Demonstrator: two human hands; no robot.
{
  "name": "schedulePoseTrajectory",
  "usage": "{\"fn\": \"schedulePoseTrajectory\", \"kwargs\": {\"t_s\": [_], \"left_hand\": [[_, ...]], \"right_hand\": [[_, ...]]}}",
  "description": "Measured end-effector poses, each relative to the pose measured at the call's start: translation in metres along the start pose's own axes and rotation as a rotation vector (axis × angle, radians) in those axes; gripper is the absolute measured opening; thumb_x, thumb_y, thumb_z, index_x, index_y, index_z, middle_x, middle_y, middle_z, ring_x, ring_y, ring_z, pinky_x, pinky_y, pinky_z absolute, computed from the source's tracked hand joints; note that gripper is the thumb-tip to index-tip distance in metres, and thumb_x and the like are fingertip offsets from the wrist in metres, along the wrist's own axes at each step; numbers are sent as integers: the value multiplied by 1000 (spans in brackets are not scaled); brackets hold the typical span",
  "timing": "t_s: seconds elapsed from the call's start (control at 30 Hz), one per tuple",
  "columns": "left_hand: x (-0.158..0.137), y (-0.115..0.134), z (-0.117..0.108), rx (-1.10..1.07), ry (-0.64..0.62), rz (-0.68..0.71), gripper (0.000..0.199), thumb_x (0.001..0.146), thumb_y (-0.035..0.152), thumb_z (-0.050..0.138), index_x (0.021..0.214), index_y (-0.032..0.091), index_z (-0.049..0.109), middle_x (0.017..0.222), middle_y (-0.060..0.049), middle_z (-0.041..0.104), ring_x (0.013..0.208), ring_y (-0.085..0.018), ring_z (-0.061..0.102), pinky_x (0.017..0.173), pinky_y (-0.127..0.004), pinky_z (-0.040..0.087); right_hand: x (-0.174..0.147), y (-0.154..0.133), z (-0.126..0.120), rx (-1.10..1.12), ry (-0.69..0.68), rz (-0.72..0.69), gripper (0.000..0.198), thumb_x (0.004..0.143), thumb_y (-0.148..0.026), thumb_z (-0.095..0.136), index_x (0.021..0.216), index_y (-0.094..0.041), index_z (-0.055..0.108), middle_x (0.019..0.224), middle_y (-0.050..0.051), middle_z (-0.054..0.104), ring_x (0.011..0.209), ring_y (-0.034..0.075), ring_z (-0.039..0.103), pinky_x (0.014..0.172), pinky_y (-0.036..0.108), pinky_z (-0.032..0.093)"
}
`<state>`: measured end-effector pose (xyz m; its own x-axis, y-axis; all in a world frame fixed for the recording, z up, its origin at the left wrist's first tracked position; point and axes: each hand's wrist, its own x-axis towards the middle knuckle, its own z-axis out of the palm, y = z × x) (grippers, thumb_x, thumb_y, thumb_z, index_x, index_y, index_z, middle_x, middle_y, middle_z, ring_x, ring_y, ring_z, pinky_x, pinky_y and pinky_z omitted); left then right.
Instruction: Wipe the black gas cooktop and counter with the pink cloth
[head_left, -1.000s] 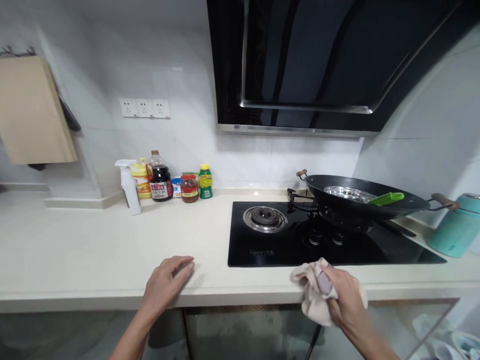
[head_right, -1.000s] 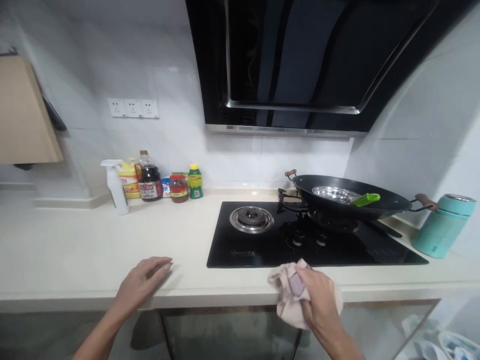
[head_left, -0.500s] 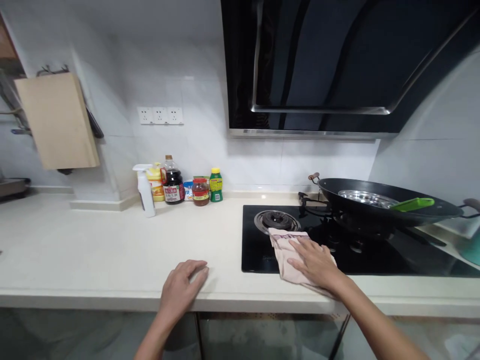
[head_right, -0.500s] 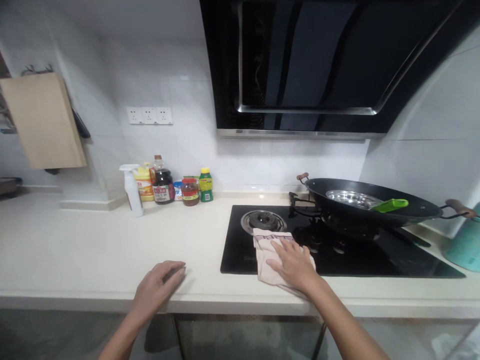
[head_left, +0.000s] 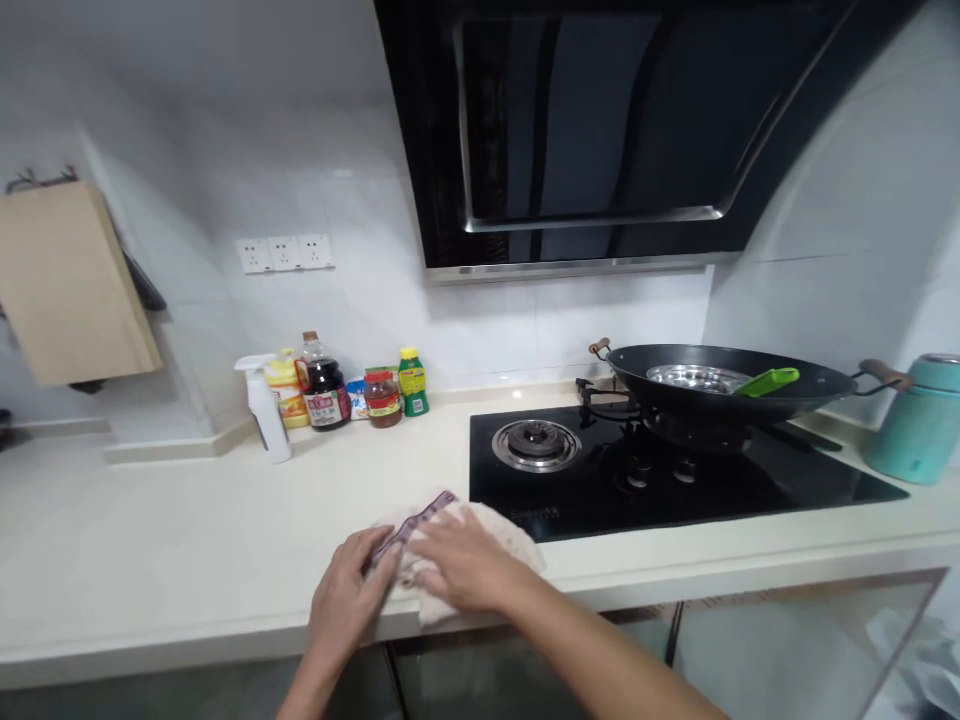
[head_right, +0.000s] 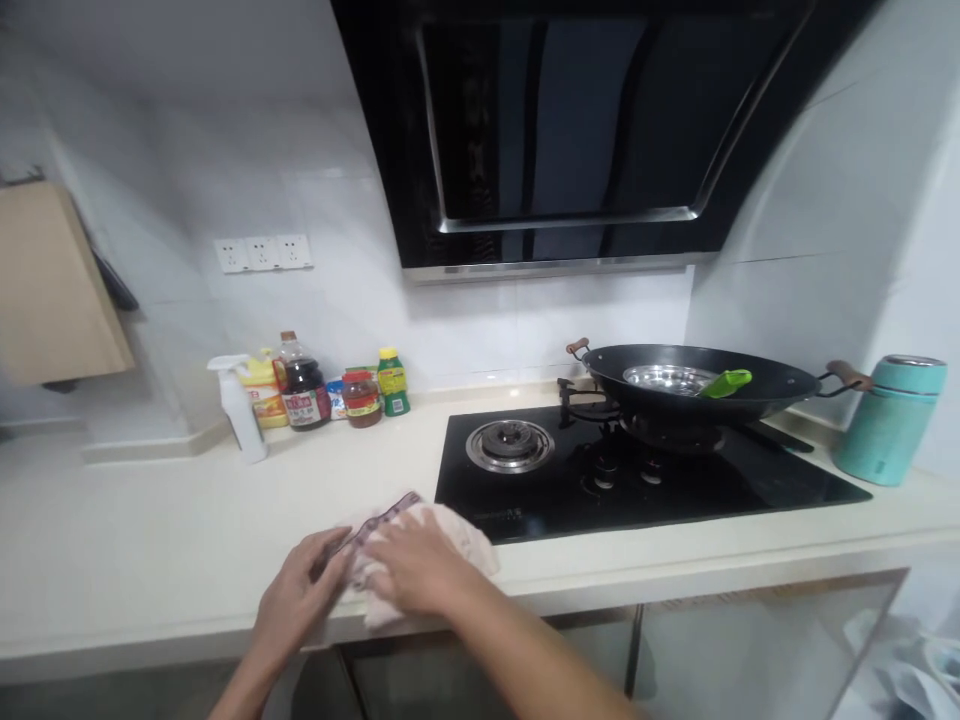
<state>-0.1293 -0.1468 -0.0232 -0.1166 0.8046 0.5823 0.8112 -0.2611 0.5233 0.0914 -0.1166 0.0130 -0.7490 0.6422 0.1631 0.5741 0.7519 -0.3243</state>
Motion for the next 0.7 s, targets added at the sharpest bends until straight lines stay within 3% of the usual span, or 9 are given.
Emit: {"fn": "schedulePoseTrajectory", "kwargs": {"t_s": [0.17,0.23,0.33,0.4,0.5,0.6,0.7], "left_hand": [[3,-7,2,16,67,-21,44,87,59,52,109,29,74,117,-5,72,114,-30,65,102,-52,51],[3,0,4,28,108,-32,44,85,59,53,107,27,76,118,-8,71,116,-32,64,103,-54,50],[4,18,9,4,103,58,47,86,57,52,111,24,75,127,-12,68,124,-32,61,108,-52,47],[6,32,11,11,5,94,50,90,56,49,121,25,72,140,-12,62,132,-31,57,112,-52,44],[9,50,14,115,-228,10,57,95,56,43,142,28,60,155,-10,51,143,-32,46,116,-55,38],[7,66,16,341,-462,-14,77,84,63,62,151,29,51,161,-12,42,151,-43,29,119,-63,28],[-2,76,21,508,-530,52,89,69,65,79,148,34,54,162,-15,39,150,-51,26,116,-70,24]], "right_hand": [[18,-17,13,158,28,-133,59,98,-43,44,152,-19,42,161,13,41,152,35,27,123,61,14],[25,-15,13,201,38,-109,58,98,-43,44,150,-17,45,160,15,41,151,38,27,122,65,14],[29,-15,8,240,85,-93,55,95,-35,47,148,-20,47,162,15,38,150,38,28,120,67,16],[21,-14,1,291,122,-143,48,92,-28,51,140,-25,56,153,10,50,141,31,44,119,54,30],[-11,6,-13,394,233,-174,35,91,-23,48,121,-22,66,125,6,69,115,19,63,102,32,48],[-55,48,-21,404,471,-29,30,94,-26,46,113,-21,68,116,6,70,109,18,65,98,31,49],[-97,96,-23,273,673,180,27,95,-31,48,106,-22,70,112,9,69,107,22,64,97,38,49]]}}
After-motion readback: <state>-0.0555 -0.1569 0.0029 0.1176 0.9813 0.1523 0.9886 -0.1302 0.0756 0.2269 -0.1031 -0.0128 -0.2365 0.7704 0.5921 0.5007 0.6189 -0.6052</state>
